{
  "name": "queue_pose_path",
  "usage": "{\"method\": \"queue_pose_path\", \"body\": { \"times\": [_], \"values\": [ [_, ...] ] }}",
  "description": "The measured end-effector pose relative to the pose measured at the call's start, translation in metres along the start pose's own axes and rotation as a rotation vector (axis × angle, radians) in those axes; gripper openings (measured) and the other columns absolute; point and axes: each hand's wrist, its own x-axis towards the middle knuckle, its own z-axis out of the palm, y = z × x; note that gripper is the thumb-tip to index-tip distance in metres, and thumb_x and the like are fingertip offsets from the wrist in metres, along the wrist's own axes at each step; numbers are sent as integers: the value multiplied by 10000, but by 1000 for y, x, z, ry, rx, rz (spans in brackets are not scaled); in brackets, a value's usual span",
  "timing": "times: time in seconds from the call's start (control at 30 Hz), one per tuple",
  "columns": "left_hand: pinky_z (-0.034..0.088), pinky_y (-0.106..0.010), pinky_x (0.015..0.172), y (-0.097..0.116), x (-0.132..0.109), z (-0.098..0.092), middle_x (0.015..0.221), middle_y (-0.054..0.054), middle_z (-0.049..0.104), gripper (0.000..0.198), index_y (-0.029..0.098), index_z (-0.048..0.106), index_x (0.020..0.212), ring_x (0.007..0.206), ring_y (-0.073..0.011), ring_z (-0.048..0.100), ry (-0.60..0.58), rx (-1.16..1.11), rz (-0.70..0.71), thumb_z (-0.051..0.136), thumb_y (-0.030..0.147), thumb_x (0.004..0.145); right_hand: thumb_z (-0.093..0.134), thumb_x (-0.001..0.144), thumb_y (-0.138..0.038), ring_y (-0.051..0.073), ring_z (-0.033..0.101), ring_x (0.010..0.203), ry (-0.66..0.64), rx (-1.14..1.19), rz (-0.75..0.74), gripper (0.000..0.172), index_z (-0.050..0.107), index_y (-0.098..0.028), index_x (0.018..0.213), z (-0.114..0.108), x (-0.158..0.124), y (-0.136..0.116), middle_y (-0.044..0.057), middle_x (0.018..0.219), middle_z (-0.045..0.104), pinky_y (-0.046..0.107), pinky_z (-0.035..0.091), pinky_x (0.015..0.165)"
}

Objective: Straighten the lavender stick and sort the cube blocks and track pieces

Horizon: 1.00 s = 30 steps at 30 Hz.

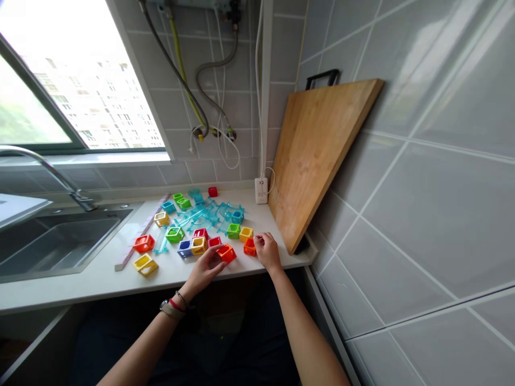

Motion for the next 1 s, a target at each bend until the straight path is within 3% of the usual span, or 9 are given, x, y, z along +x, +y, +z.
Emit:
{"method": "queue_pose_path", "body": {
  "times": [0.37, 0.6, 0.8, 1.0],
  "values": [
    [524, -467, 1047, 7, -4, 3, 1289, -95, 691, 495, 249, 599, 1326, 1184, -286, 656, 29, 184, 100, 724, 294, 849, 491, 976, -447, 227, 670, 871, -10, -73, -38, 345, 698, -173, 943, 0, 0, 1, 108, 953, 706, 333, 547, 817],
    [498, -470, 1104, 3, -11, 17, 1384, -91, 589, 460, 289, 568, 1372, 1261, -285, 610, 142, 385, 213, 616, 217, 921, 484, 982, -446, 224, 671, 853, -2, -76, -49, 349, 704, -177, 944, 0, -1, 3, 106, 946, 706, 323, 554, 778],
    [511, -445, 1103, 3, -14, 16, 1404, -81, 554, 428, 305, 594, 1325, 1272, -284, 602, 145, 394, 224, 603, 183, 915, 466, 982, -459, 235, 668, 884, 47, -74, -30, 365, 690, -172, 961, -2, -4, 1, 123, 972, 700, 321, 558, 731],
    [485, -492, 1126, 1, -15, 16, 1454, -109, 497, 494, 278, 509, 1404, 1326, -296, 552, 171, 344, 235, 582, 176, 926, 474, 979, -468, 229, 668, 856, 44, -65, -33, 369, 692, -172, 948, -2, -4, 0, 117, 955, 701, 305, 556, 693]
  ]
}}
